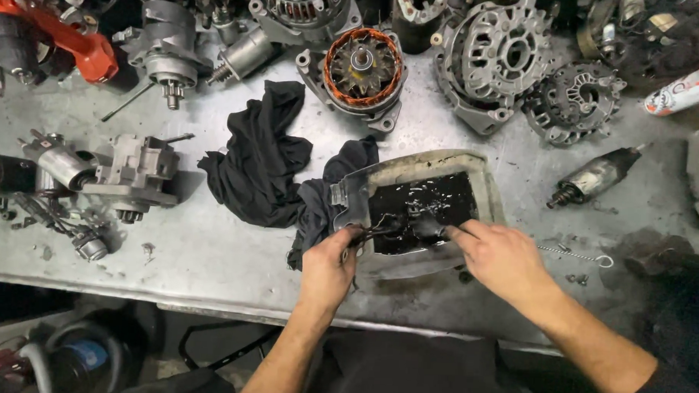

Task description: The person cleans a small mechanical part by dipping it into a container of dark liquid and scrubbing it with a wire brush. They then wipe the part with a black cloth. The person also pours a clear liquid from a white bottle into the container.

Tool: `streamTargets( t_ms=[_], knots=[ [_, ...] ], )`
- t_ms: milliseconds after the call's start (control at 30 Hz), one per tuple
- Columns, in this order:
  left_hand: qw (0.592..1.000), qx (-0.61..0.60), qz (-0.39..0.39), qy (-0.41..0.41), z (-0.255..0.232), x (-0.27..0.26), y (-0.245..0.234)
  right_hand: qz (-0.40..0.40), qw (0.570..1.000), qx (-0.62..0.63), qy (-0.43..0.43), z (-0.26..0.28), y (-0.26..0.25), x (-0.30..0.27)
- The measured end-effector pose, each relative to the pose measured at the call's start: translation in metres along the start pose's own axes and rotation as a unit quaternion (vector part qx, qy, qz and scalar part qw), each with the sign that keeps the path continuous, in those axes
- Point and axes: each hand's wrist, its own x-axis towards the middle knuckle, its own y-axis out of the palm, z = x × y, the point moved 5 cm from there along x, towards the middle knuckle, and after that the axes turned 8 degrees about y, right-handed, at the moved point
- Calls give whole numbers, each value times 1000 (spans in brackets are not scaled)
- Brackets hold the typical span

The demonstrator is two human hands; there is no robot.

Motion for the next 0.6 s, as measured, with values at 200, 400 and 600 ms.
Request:
streamTargets(
  t_ms=[200, 400, 600],
  knots=[
    [1000, 4, -6, 13, 0, -3, 5, 6, 1000, -14, 12, -4, 1, 4],
    [1000, 20, 5, 17, 0, -4, 8, -22, 1000, 4, -5, -6, 8, 16],
    [1000, 9, -1, 9, -4, -2, 4, -14, 1000, 6, -9, -2, 6, 23]
  ],
)
